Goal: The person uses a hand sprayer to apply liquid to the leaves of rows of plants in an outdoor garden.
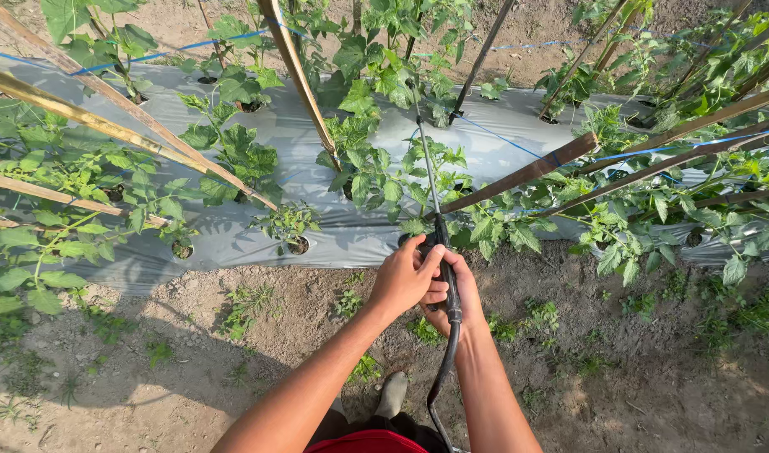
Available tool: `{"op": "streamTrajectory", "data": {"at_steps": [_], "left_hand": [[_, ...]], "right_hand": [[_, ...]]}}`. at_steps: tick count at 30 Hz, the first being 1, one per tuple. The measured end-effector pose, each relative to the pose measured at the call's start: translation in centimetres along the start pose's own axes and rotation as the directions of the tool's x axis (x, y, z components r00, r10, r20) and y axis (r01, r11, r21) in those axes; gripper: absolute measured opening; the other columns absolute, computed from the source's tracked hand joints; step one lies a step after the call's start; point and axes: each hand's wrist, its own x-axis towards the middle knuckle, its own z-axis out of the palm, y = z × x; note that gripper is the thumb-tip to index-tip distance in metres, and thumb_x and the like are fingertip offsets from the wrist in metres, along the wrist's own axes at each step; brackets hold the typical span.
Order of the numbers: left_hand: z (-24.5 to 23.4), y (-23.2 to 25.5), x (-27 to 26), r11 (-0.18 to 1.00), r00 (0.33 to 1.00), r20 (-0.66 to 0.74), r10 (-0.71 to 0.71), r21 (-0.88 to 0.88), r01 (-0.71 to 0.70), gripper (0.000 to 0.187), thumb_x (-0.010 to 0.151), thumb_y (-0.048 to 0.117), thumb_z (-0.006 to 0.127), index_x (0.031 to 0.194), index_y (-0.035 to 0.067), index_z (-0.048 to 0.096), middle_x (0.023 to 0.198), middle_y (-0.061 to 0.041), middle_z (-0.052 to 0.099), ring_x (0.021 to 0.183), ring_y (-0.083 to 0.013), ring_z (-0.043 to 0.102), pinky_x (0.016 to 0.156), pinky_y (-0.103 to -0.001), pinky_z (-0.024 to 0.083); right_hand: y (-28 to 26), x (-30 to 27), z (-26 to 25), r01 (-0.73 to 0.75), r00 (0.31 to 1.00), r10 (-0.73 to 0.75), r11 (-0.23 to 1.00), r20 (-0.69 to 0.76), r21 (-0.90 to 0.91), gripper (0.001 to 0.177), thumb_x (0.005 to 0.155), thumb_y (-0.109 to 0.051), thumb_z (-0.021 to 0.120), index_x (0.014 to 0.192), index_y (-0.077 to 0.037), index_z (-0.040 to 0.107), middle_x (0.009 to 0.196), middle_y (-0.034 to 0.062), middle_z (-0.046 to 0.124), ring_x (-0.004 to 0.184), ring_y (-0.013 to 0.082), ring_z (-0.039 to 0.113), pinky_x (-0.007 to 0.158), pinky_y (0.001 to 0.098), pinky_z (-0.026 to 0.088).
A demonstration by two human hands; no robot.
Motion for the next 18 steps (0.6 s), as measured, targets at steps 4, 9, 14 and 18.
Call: {"op": "streamTrajectory", "data": {"at_steps": [4,9,14,18], "left_hand": [[0.8,0.5,-1.3,0.994,0.997,-0.053,0.056,-0.096,-0.061,0.066,0.094,0.053,0.059,0.14,0.006,0.057,0.082,-0.008,0.077,0.074,-0.0199,0.077,0.068,-0.035,0.06],[3.1,-1.8,-1.9,0.99,0.999,-0.036,-0.001,-0.144,-0.004,0.064,0.097,0.059,0.053,0.143,0.014,0.053,0.097,-0.01,0.076,0.09,-0.0264,0.076,0.079,-0.04,0.058],[5.6,-6.8,-3.4,0.992,0.993,0.019,-0.116,0.055,0.115,0.056,0.096,0.06,0.061,0.117,0.008,0.063,0.089,-0.013,0.072,0.086,-0.0323,0.072,0.076,-0.043,0.055],[7.8,-10.4,-5.5,0.983,0.984,0.042,-0.175,0.062,0.172,0.047,0.09,0.054,0.065,0.099,0.008,0.062,0.081,-0.013,0.071,0.075,-0.0311,0.072,0.067,-0.043,0.053]], "right_hand": [[-0.7,-1.3,-0.3,-0.017,1.0,0.019,0.995,0.021,-0.098,0.037,0.1,-0.033,0.058,0.105,0.003,0.062,0.069,-0.0036,0.057,0.042,0.0022,0.047,0.034,0.0152,0.039],[0.0,-2.4,-3.1,0.024,0.953,-0.251,0.619,-0.168,-0.785,0.033,0.095,-0.031,0.057,0.115,-0.005,0.063,0.074,-0.0009,0.06,0.057,0.009,0.054,0.051,0.0253,0.044],[4.4,-4.7,-9.0,0.052,0.922,-0.366,0.431,-0.122,-0.901,0.042,0.093,-0.021,0.064,0.13,-0.002,0.058,0.08,0.0017,0.063,0.066,0.0084,0.055,0.059,0.0261,0.045],[7.7,-8.1,-13.6,-0.005,0.867,-0.483,0.238,-0.123,-0.971,0.059,0.079,-0.014,0.067,0.136,0.0,0.054,0.079,0.0007,0.062,0.064,0.0091,0.053,0.056,0.0284,0.045]]}}
